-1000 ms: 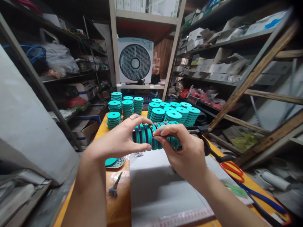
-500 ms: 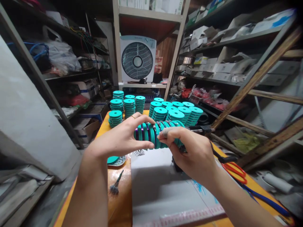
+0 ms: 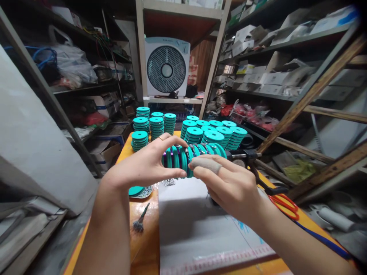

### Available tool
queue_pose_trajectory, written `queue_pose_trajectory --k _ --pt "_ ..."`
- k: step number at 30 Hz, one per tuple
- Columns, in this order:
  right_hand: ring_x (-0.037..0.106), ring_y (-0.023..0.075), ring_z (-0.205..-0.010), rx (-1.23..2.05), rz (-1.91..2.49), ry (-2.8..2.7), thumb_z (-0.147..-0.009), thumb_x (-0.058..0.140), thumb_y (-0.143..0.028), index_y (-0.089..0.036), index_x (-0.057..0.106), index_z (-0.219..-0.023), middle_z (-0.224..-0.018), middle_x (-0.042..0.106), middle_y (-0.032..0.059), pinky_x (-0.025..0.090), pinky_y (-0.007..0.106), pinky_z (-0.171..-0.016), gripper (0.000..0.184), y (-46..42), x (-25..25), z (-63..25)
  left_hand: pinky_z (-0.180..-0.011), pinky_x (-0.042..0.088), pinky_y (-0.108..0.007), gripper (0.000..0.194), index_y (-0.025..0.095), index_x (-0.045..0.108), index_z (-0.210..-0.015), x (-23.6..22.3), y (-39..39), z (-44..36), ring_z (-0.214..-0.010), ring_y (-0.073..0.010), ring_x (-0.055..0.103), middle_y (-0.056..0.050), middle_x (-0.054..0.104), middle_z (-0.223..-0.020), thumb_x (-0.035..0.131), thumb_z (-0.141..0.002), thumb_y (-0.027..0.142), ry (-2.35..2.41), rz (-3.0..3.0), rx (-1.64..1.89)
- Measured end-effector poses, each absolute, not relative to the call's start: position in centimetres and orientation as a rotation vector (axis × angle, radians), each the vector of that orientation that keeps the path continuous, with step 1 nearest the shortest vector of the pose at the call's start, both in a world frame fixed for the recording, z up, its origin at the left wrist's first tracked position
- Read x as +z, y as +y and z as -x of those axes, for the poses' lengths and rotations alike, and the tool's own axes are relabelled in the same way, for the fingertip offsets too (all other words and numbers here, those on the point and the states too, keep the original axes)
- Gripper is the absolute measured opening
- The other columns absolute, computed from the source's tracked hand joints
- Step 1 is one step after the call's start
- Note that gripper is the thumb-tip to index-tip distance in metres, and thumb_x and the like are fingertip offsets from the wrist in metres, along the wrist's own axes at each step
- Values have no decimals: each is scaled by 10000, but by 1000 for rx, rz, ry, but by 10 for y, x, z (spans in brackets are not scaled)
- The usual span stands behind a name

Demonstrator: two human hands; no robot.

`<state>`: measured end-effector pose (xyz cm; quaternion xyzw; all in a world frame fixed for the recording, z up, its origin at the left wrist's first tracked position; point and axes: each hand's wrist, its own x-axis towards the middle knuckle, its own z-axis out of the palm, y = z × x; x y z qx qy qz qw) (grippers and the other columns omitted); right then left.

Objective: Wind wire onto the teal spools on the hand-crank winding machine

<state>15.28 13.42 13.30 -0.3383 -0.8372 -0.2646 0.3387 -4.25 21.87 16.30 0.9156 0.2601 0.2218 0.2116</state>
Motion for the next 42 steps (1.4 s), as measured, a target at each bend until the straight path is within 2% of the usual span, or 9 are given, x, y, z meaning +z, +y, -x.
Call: queue_pose_trajectory --k 5,15,19,23,27,30,34,38,42 --pt "626 190 -1009 -541 898 -2051 -842 515 -43 -187 620 -1102 -1111 650 94 544 325 -873 316 134 124 -158 -761 460 -291 502 275 484 -1175 164 218 42 -965 -190 526 -22 514 -1115 641 -743 476 711 -2543 620" --pt "567 215 -1089 -423 697 -2092 -843 524 -5 -167 559 -1248 -1113 639 104 552 394 -877 438 141 111 -161 -884 430 -334 511 299 449 -1203 162 220 43 -1083 -211 496 -17 484 -1199 633 -756 466 747 -2580 597" --pt "491 238 -1189 -445 776 -2101 -858 532 -74 -179 526 -1285 -1201 591 98 484 425 -974 440 134 112 -172 -837 448 -336 509 308 441 -1207 164 218 43 -1047 -217 517 -19 497 -1197 604 -770 511 776 -2572 569" --pt "404 270 -1258 -499 1073 -1864 -878 496 -141 -195 527 -1255 -1279 525 101 373 505 -1035 383 125 117 -200 -954 392 -362 513 306 420 -1241 166 218 42 -1159 -238 472 -19 493 -1276 555 -802 535 816 -2523 557" --pt "330 228 -1316 -361 1149 -2007 -939 393 -181 -180 496 -1280 -1278 545 74 349 468 -1057 357 130 126 -219 -986 366 -406 529 291 380 -1298 168 217 38 -1195 -248 451 -45 488 -1298 474 -847 550 975 -2497 610" --pt "368 210 -1290 -317 1198 -2046 -970 344 -229 -171 583 -1179 -1176 620 57 347 444 -1054 322 145 137 -222 -995 347 -433 443 236 432 -1259 173 204 25 -1189 -256 437 -82 489 -1267 434 -888 477 1093 -2667 845" --pt "535 215 -1116 -207 1289 -2104 -1000 248 -338 -170 669 -781 -849 694 56 418 402 -964 503 177 147 -225 -1022 333 -401 332 225 487 -1213 174 176 -5 -1195 -223 422 -80 496 -1265 372 -930 353 851 -2927 797" --pt "605 208 -970 -189 1305 -2114 -996 251 -396 -164 685 -827 -893 693 69 465 367 -867 520 192 152 -230 -1051 305 -427 694 198 364 -1344 160 165 -26 -1254 -276 362 -100 420 -1381 647 -755 430 885 -3064 701" --pt "515 219 -1093 -239 1272 -2068 -995 291 -338 -155 669 -956 -1014 668 72 375 406 -975 423 166 160 -234 -1023 318 -470 908 171 364 -1337 148 174 -34 -1192 -323 404 -126 445 -1355 789 -583 445 985 -3186 748"
